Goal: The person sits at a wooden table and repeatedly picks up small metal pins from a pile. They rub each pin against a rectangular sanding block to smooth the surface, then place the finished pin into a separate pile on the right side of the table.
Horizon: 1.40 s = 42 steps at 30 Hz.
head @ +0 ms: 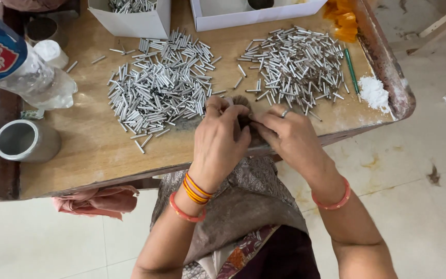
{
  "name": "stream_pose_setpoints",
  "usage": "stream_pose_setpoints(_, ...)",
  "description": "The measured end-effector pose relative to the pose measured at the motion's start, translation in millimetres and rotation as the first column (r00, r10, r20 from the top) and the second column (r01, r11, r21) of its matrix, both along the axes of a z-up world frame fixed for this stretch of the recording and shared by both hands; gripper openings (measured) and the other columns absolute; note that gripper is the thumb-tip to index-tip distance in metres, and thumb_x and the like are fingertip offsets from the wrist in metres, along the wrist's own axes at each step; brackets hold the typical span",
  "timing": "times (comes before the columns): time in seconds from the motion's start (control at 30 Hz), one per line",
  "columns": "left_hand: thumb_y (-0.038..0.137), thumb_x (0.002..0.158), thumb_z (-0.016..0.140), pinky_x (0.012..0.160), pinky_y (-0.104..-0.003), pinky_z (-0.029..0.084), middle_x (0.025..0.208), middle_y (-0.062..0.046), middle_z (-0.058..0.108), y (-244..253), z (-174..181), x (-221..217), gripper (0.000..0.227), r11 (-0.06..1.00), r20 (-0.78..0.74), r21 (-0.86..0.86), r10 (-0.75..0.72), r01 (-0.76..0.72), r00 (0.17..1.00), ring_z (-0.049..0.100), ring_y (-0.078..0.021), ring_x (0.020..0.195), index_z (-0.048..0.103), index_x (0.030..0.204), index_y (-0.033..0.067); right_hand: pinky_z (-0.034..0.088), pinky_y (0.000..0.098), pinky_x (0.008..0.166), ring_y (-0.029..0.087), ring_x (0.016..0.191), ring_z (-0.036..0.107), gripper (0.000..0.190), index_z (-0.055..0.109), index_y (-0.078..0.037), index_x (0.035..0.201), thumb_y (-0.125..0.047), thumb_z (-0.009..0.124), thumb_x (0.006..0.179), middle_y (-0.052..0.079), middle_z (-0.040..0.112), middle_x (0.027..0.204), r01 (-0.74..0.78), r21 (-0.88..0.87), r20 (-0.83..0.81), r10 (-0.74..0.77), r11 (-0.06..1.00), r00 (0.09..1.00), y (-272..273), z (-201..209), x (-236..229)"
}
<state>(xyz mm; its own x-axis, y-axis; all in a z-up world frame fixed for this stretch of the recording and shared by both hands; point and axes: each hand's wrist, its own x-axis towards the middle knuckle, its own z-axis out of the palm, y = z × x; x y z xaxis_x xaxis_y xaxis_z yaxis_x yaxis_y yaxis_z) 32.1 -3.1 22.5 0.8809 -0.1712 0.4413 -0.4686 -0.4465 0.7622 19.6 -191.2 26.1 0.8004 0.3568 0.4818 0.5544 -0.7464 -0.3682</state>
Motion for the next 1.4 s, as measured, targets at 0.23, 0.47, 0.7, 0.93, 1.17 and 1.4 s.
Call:
stream_pose_setpoints(0.23, 0.013, 0.077, 0.075, 0.073, -0.045, 0.055, 0.105, -0.017, 0.064, -10.4, -19.7, 9.1, 0.026, 0.95, 0.077, 0.305, 0.04, -0.062, 0.996, 0.067, -0.0352, 0.085, 0.07, 0.101, 0.006, 0.054, 0.0416, 0.064, 0.032, 0.074, 0.068, 0.021, 0.072, -0.004, 0.095, -0.008, 0.083, 0.078, 0.011, 0.067, 0.086, -0.123, -0.24, 0.0, 0.127, 0.963, 0.992, -5.2, -5.7, 29.4)
stream_pose_setpoints(0.47, 0.017, 0.078, 0.077, 0.071, -0.045, 0.054, 0.094, -0.015, 0.064, -9.6, -25.2, 8.9, 0.017, 0.98, 0.092, 0.188, 0.048, -0.065, 0.995, 0.067, -0.034, 0.08, 0.075, 0.091, 0.0077, 0.055, 0.0326, 0.06, 0.02, 0.069, 0.068, 0.025, 0.07, -0.002, 0.099, -0.001, 0.085, 0.079, 0.008, 0.064, 0.088, -0.13, 0.044, 0.146, 0.122, 0.991, 0.982, -11.4, -29.1, 18.6)
stream_pose_setpoints(0.7, 0.016, 0.076, 0.082, 0.073, -0.044, 0.054, 0.104, -0.015, 0.063, 1.1, -9.2, 0.2, 0.037, 0.994, 0.108, 0.11, 0.01, -0.022, 0.994, 0.066, -0.0348, 0.086, 0.068, 0.109, 0.0065, 0.056, 0.0367, 0.064, 0.025, 0.071, 0.069, 0.02, 0.071, -0.003, 0.097, -0.002, 0.083, 0.08, 0.01, 0.069, 0.093, 0.116, -0.155, 0.063, -0.107, 0.981, 0.992, -22.0, 18.5, -25.2)
stream_pose_setpoints(0.93, 0.012, 0.072, 0.088, 0.074, -0.042, 0.054, 0.101, -0.012, 0.057, 9.0, 0.1, -19.9, 0.061, 0.995, -0.05, 0.079, -0.056, 0.06, 0.997, 0.063, -0.0294, 0.085, 0.056, 0.124, 0.008, 0.055, 0.0473, 0.067, 0.038, 0.075, 0.067, 0.031, 0.073, -0.001, 0.098, -0.012, 0.084, 0.071, 0.016, 0.068, 0.094, 0.022, -0.331, -0.206, -0.095, 0.943, 0.974, -20.6, 35.0, -20.9)
stream_pose_setpoints(1.17, -0.007, 0.096, 0.075, 0.08, -0.027, 0.059, 0.112, -0.006, 0.063, 18.4, -49.3, -84.1, 0.025, 0.822, -0.105, -0.566, -0.148, 0.063, 0.983, 0.066, -0.0107, 0.092, 0.062, 0.116, 0.0008, 0.054, 0.0388, 0.064, 0.025, 0.075, 0.068, 0.014, 0.075, -0.006, 0.091, -0.011, 0.084, 0.081, 0.006, 0.066, 0.085, 0.014, -0.311, 0.067, 0.008, 0.95, 0.998, -30.8, -4.1, -40.5)
stream_pose_setpoints(1.4, -0.009, 0.09, 0.073, 0.108, -0.029, 0.054, 0.131, -0.011, 0.064, -24.9, -53.6, -84.9, 0.067, 0.388, -0.189, -0.919, -0.581, 0.066, 0.792, 0.065, -0.0133, 0.12, 0.042, 0.149, 0.0011, 0.061, 0.0397, 0.079, 0.023, 0.082, 0.068, 0.026, 0.075, -0.004, 0.098, -0.014, 0.087, 0.077, 0.004, 0.065, 0.087, -0.094, -0.298, 0.319, 0.192, 0.95, 0.928, -12.9, 24.5, -73.5)
